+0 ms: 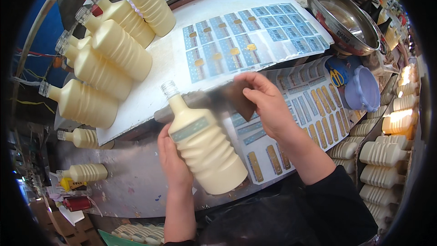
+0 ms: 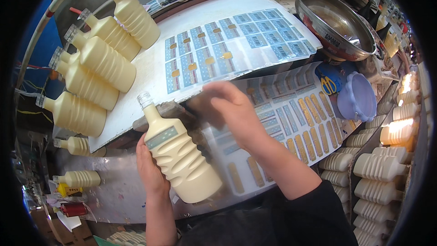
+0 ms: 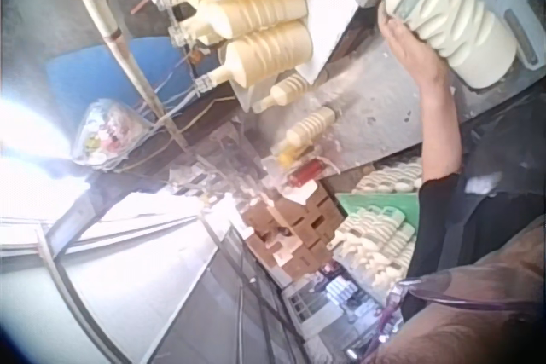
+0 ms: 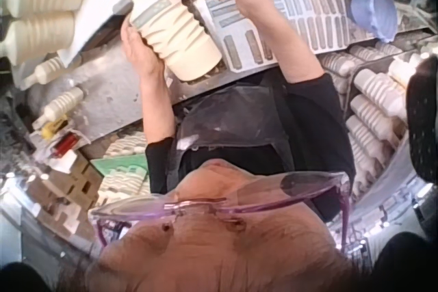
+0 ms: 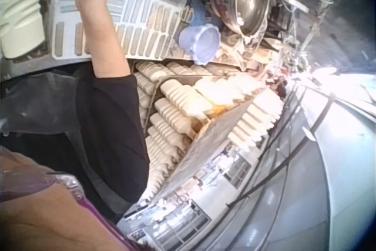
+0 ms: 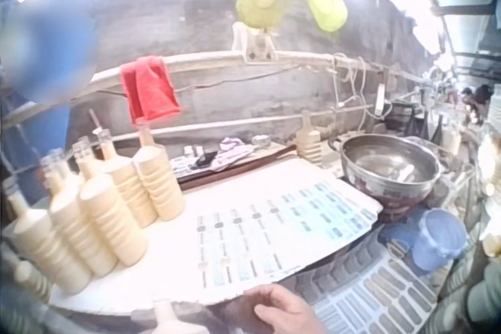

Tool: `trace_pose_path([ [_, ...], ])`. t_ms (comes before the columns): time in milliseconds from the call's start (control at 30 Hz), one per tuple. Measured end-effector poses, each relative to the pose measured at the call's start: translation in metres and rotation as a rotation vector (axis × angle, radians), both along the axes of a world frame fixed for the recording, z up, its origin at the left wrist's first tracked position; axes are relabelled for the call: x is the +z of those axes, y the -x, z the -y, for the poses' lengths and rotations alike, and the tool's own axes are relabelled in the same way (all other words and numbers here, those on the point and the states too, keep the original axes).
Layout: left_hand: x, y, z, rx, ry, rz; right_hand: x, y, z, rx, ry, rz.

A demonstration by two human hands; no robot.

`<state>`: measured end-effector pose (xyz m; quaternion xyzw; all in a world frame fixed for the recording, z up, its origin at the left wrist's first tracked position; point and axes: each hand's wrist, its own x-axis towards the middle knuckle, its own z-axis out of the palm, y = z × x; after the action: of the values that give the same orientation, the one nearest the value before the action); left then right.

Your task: The person applies adhesive labels to cream-colored plastic bottles by hand. They peel each label from a sheet, wrap it around the bottle, and smooth it into place. Finished bottles are set aside on the work surface.

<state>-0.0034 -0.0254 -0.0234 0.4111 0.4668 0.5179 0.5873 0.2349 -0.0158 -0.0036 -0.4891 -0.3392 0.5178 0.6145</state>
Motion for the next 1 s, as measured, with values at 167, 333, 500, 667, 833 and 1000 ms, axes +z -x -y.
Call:
trace_pose_path([
  [167, 0.012, 0.000, 0.039, 0.027, -0.341, -0.705, 0.020, 0.009, 0.008, 0.310, 0.250, 0.049],
  [333, 0.022, -0.010, 0.048, -0.143, -0.286, -0.948, 0.011, 0.034, 0.000, 0.355, 0.105, 0.338],
  [500, 0.019, -0.011, 0.048, -0.107, -0.286, -0.923, -0.002, 0.037, -0.008, 0.404, 0.188, 0.106],
  [667, 0.022, -0.010, 0.045, -0.105, -0.243, -0.880, 0.010, 0.039, -0.008, 0.378, 0.242, 0.045],
  [833, 0.028, -0.012, 0.043, -0.115, -0.241, -0.838, 0.014, 0.045, -0.009, 0.345, 0.202, 0.389],
  [1000, 0.023, -0.009, 0.042, -0.157, -0.307, -0.859, 0.008, 0.048, -0.008, 0.311, 0.200, 0.303],
])
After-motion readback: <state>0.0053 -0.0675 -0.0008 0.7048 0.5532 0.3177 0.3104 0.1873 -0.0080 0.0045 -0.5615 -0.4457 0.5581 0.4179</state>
